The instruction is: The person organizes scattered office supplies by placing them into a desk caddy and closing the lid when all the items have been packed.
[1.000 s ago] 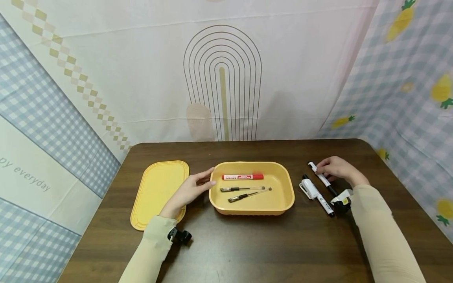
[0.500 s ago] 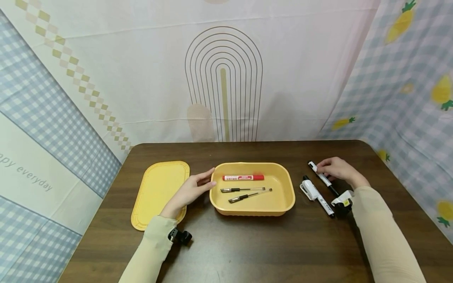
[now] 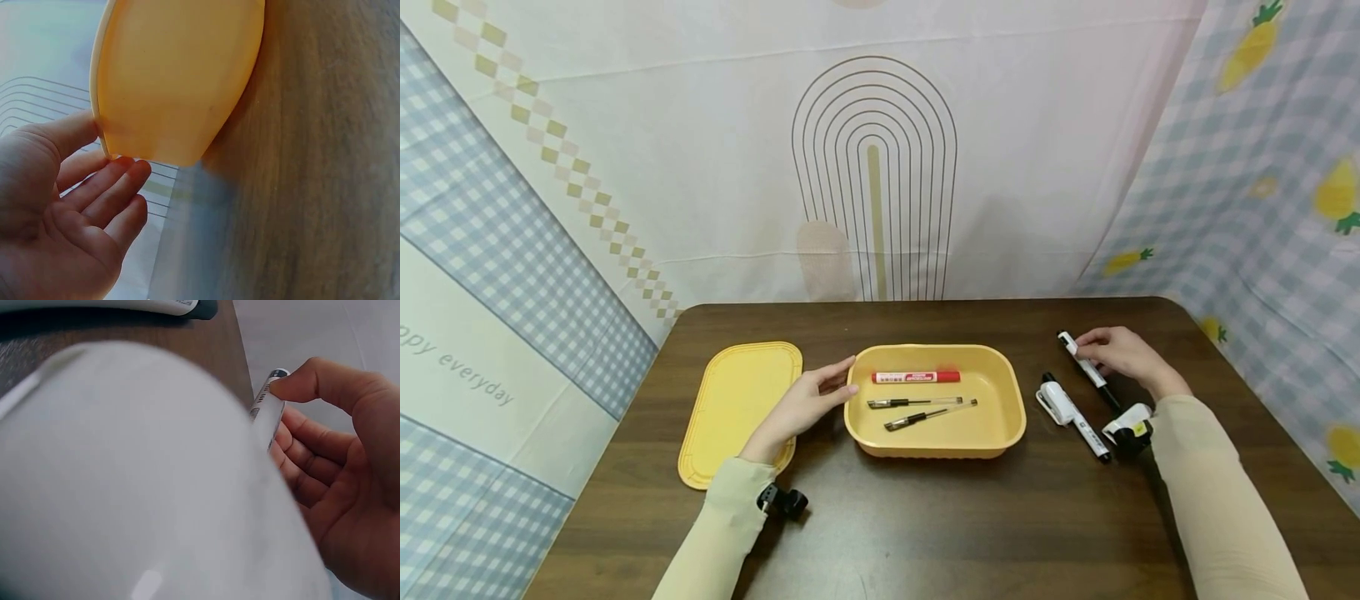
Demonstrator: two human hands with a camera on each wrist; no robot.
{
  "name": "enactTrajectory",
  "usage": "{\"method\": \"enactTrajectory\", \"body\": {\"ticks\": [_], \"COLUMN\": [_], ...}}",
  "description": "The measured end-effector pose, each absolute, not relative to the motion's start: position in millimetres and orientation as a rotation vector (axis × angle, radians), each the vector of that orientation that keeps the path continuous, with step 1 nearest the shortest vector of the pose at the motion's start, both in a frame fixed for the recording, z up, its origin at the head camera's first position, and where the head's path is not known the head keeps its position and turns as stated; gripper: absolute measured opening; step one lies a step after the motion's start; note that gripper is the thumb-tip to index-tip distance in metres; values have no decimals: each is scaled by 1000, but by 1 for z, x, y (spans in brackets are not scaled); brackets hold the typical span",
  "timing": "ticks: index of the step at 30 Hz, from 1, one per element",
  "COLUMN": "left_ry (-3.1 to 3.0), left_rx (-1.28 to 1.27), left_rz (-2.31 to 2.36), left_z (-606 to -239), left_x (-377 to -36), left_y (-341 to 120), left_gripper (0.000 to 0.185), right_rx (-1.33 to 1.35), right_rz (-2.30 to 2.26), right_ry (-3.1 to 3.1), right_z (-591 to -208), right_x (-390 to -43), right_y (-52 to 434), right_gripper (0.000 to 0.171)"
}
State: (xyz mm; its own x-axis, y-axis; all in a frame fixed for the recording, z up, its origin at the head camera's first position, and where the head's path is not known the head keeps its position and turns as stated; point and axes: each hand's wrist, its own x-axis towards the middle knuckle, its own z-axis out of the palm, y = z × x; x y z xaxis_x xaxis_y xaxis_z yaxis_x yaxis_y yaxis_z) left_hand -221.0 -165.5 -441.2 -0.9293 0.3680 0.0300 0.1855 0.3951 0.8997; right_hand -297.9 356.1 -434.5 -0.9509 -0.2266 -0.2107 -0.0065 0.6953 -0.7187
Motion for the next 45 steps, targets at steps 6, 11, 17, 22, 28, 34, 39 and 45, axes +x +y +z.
{"method": "enactTrajectory", "body": {"ticks": [6,11,17,22,28,34,39,45], "left_ry": [2499,2510,2520,2524,2514,2524,2524,2523], "left_rx": [505,508,535,525,517,519,525,505], "left_rz": [1562,1555,1558,1549,1556,1553,1558,1549], "left_z": [-438,-438,-440,-438,-437,-440,-440,-440], "left_x": [-219,-219,-221,-222,-221,-222,-222,-221], "left_y": [-166,-167,-167,-167,-165,-166,-165,-165], "left_gripper": [57,57,57,57,56,56,56,56], "right_rx": [-202,-193,-209,-212,-244,-270,-298,-329], "right_rz": [-1140,-1116,-1089,-1073,-1048,-1024,-1044,-1046], "right_ry": [2636,2649,2674,2699,2730,2751,2754,2758], "right_z": [-432,-419,-398,-388,-377,-369,-362,-354], "right_x": [-299,-300,-306,-308,-310,-309,-306,-302], "right_y": [355,353,349,344,339,331,319,303], "right_gripper": [48,47,46,47,48,47,44,41]}}
